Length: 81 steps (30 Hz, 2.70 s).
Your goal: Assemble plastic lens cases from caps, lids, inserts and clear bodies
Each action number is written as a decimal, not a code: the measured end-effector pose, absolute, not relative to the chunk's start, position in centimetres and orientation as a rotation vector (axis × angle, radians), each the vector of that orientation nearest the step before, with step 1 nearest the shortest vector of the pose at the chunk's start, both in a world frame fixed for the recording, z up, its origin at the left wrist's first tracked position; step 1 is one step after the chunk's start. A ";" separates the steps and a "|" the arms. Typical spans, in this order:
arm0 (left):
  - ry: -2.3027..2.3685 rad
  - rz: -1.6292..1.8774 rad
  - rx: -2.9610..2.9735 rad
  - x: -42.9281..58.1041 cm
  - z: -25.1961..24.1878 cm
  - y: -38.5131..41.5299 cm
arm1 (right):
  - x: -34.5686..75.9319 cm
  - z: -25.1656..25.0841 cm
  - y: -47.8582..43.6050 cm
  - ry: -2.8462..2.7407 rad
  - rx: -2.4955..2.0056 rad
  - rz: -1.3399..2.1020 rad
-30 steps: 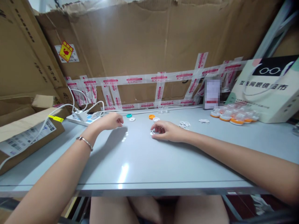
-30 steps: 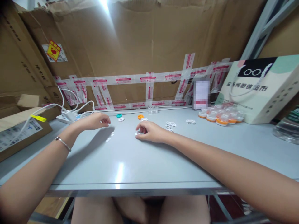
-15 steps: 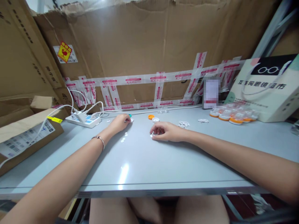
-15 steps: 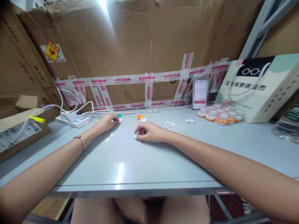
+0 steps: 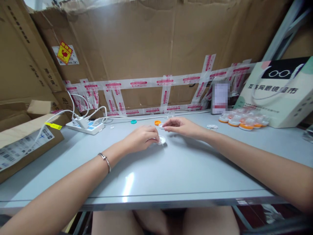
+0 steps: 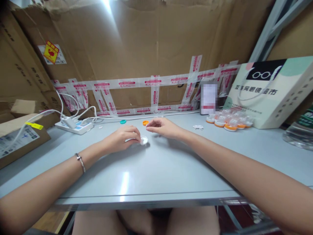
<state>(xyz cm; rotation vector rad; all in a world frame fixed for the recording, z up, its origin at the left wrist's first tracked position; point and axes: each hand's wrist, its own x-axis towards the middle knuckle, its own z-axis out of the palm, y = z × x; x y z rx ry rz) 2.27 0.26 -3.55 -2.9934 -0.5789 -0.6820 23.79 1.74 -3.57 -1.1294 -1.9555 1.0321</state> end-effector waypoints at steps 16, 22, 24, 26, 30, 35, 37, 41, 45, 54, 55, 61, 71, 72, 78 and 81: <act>-1.302 -0.474 -2.810 -3.3 0.8 2.0 | 23.7 -4.7 1.3 -2.362 -1.166 0.933; -1.926 0.400 -2.627 -8.3 3.2 2.0 | 22.8 -4.9 0.5 -2.402 -1.189 0.834; -2.020 0.460 -2.570 -8.9 3.5 1.7 | 22.4 -5.1 0.3 -2.380 -1.177 0.814; -2.060 0.491 -2.510 -8.8 3.4 1.5 | 22.0 -5.3 0.2 -2.360 -1.172 0.788; -2.060 0.610 -2.478 -7.7 2.9 1.2 | 21.7 -5.4 -0.1 -2.358 -1.180 0.759; -2.103 0.653 -2.514 -7.0 1.8 1.5 | 21.8 -5.2 -0.2 -2.375 -1.188 0.763; -2.116 0.664 -2.535 -7.1 1.6 1.7 | 21.8 -5.2 -0.2 -2.369 -1.181 0.753; -2.133 0.668 -2.545 -7.3 1.5 1.7 | 21.7 -5.4 -0.3 -2.339 -1.157 0.761; -2.101 0.620 -2.521 -6.8 1.9 1.3 | 21.5 -5.7 -0.2 -2.304 -1.142 0.772; -1.096 -0.507 -2.865 0.5 -1.4 0.3 | 21.0 -6.6 -0.1 -2.206 -1.107 0.766; -0.985 -0.582 -2.861 1.1 -2.2 0.5 | 21.0 -6.7 0.0 -2.199 -1.105 0.762; -0.637 -0.695 -2.849 1.6 -5.5 1.9 | 21.0 -7.0 0.4 -2.176 -1.087 0.805; -0.563 -0.739 -2.845 1.4 -5.5 1.9 | 21.2 -6.9 0.5 -2.167 -1.029 0.834; -0.555 -0.734 -2.833 1.4 -5.5 1.9 | 21.2 -6.9 0.4 -2.178 -1.026 0.831; -0.508 -0.709 -2.844 1.0 -5.6 1.5 | 21.4 -6.8 0.2 -2.239 -0.995 0.722; -0.527 -0.716 -2.893 0.8 -5.7 1.2 | 21.5 -6.8 0.2 -2.230 -0.955 0.752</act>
